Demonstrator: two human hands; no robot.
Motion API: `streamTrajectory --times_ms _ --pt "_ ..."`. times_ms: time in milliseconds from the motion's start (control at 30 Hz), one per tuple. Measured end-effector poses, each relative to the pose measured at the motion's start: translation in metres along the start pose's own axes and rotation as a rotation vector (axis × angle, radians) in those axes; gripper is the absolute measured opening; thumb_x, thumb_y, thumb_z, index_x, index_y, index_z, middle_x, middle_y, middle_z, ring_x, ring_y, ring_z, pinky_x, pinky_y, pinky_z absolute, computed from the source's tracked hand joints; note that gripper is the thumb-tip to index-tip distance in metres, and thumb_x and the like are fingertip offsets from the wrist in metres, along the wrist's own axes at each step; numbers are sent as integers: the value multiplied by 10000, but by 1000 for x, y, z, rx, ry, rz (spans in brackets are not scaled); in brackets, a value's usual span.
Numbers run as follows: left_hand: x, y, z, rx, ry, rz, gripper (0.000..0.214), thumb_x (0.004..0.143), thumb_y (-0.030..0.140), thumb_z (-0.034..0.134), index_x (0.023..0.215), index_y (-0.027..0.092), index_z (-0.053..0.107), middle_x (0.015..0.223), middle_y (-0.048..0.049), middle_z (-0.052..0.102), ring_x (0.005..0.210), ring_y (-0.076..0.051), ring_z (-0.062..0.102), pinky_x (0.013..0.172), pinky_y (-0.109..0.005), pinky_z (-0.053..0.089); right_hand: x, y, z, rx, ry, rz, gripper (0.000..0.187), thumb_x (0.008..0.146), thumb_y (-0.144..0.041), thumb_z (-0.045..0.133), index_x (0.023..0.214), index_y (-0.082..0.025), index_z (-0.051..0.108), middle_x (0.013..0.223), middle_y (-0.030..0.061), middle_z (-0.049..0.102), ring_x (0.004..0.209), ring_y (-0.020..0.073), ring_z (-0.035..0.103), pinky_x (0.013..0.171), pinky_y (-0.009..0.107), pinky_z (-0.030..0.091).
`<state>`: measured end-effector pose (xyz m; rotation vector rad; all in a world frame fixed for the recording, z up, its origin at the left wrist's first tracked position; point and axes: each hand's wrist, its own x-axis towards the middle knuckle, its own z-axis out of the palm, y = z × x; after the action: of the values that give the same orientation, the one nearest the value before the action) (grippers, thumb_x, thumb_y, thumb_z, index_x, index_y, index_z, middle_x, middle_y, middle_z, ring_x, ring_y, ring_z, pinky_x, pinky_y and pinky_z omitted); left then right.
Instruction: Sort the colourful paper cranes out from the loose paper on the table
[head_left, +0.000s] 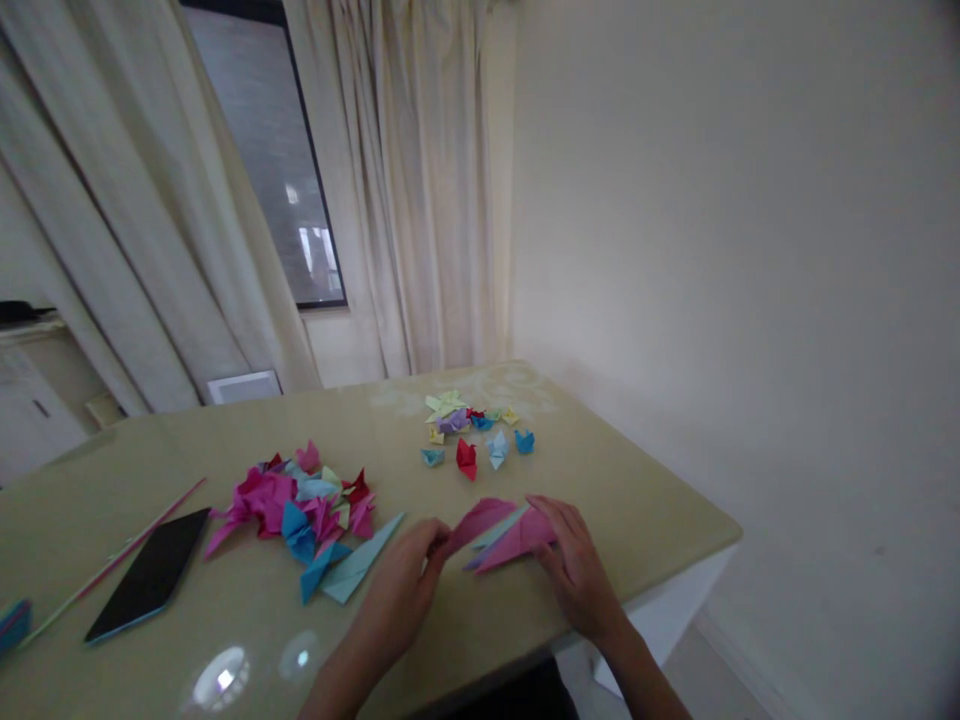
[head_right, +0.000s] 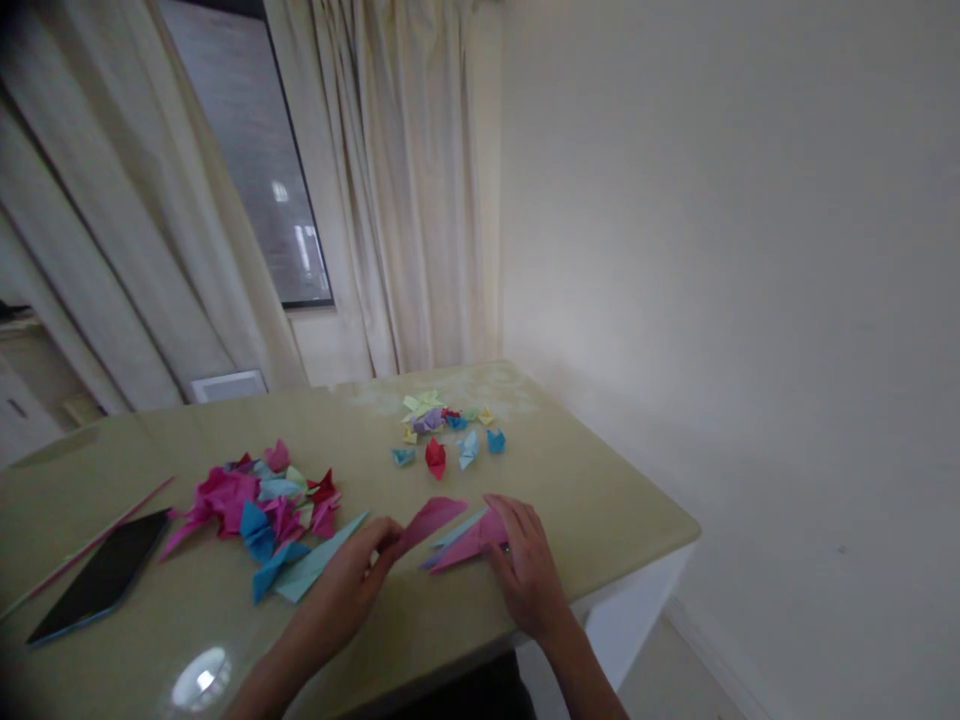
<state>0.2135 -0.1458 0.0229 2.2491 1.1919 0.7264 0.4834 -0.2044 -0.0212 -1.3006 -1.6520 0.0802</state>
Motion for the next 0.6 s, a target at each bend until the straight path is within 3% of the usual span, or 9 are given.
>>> streamTrajectory --times_ms 133,200,300,467,600 --pt "8 34 37 -99 -90 72 226 1037 269 436 975 221 648 1009 -74 719 965 -238 653 873 -342 473 3 1 -4 129 12 60 278 1068 -451 552 1051 -239 730 1089 80 706 1082 245 646 971 355 515" --pt "12 41 49 -105 -85 74 240 1034 253 434 1000 210 668 1053 -91 722 1013 -249 649 921 -363 476 6 4 -6 199 37 107 311 1062 -450 553 900 -233 703 995 63 690 999 231 649 908 328 518" --pt "17 42 59 -108 -96 66 276 1039 247 416 1003 200 686 1059 -101 721 1025 -255 647 943 -377 487 10 9 -9 281 68 209 303 1038 -484 569 952 -217 684 989 56 701 978 232 656 895 325 513" --pt "21 32 58 -72 -86 63 296 1053 264 414 1081 200 701 1082 -100 726 1046 -253 658 960 -380 510 13 15 -10 241 33 313 302 998 -488 610 976 -196 686 951 57 719 957 246 672 891 334 511" --pt "12 7 31 202 -9 -3 316 1044 233 450 1265 197 674 1227 -116 713 1170 -274 646 1055 -417 488 13 20 -2 85 86 272 244 961 -445 630 962 -216 715 1027 100 719 1025 283 666 955 401 526"
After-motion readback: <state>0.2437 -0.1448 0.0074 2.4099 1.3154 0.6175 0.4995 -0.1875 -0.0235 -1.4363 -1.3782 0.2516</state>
